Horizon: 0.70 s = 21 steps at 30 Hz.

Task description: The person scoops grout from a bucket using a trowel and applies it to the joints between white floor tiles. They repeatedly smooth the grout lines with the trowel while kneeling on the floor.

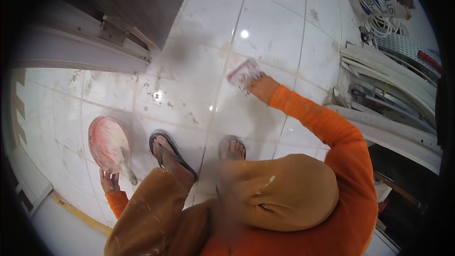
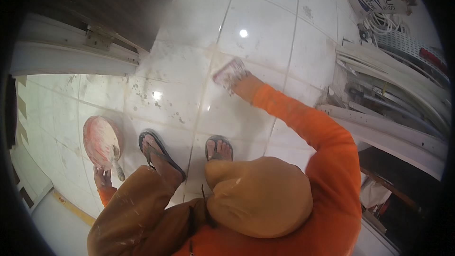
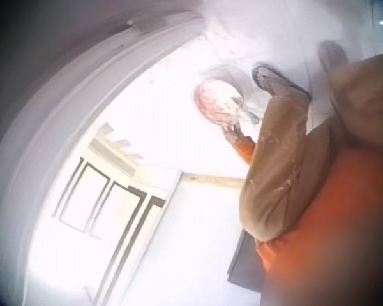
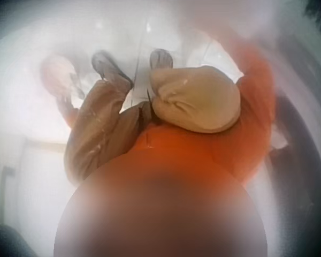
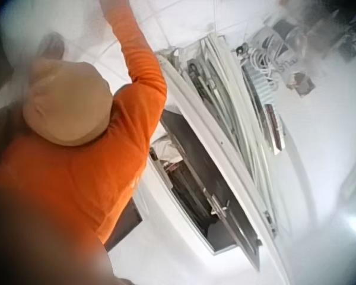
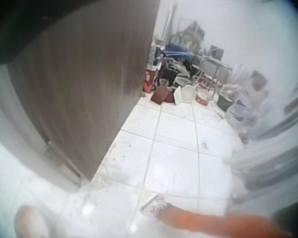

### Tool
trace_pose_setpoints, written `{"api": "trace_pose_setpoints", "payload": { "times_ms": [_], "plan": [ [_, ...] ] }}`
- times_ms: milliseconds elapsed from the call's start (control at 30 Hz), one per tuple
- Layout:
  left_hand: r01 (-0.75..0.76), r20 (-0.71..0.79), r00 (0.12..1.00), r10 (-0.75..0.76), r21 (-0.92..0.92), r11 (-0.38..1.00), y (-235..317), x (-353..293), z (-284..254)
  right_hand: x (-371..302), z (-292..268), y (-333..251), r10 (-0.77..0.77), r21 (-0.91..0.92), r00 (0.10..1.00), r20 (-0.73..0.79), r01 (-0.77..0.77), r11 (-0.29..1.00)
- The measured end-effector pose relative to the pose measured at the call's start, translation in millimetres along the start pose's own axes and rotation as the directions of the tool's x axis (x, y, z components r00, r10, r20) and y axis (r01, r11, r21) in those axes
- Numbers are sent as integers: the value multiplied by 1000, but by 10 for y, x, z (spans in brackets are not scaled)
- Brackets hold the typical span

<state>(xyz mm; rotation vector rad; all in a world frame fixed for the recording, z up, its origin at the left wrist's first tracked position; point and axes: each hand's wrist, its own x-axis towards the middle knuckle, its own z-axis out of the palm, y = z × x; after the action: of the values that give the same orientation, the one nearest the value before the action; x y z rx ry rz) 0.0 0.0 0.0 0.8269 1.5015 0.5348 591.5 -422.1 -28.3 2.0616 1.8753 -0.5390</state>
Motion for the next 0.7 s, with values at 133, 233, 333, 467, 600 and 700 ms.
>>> {"api": "trace_pose_setpoints", "payload": {
  "times_ms": [133,233,333,467,600,700],
  "plan": [
    [72,-4,997,-72,32,997,-107,-206,175,-130,-532,74,221,138,969,-110,-205,969],
    [54,-1,999,-54,87,995,29,-255,369,328,-915,440,440,229,873,-213,-393,890],
    [66,51,996,-72,109,992,-127,-147,523,709,-1039,764,541,234,826,-157,-501,833],
    [69,32,997,-72,93,993,-133,-284,630,1030,-1114,561,509,273,860,-22,-485,831],
    [65,52,996,-69,87,994,-100,-417,600,1031,-948,144,350,132,936,29,-351,927],
    [59,79,995,-65,82,995,-35,-493,735,791,-774,204,294,228,947,-129,-260,938]
  ]
}}
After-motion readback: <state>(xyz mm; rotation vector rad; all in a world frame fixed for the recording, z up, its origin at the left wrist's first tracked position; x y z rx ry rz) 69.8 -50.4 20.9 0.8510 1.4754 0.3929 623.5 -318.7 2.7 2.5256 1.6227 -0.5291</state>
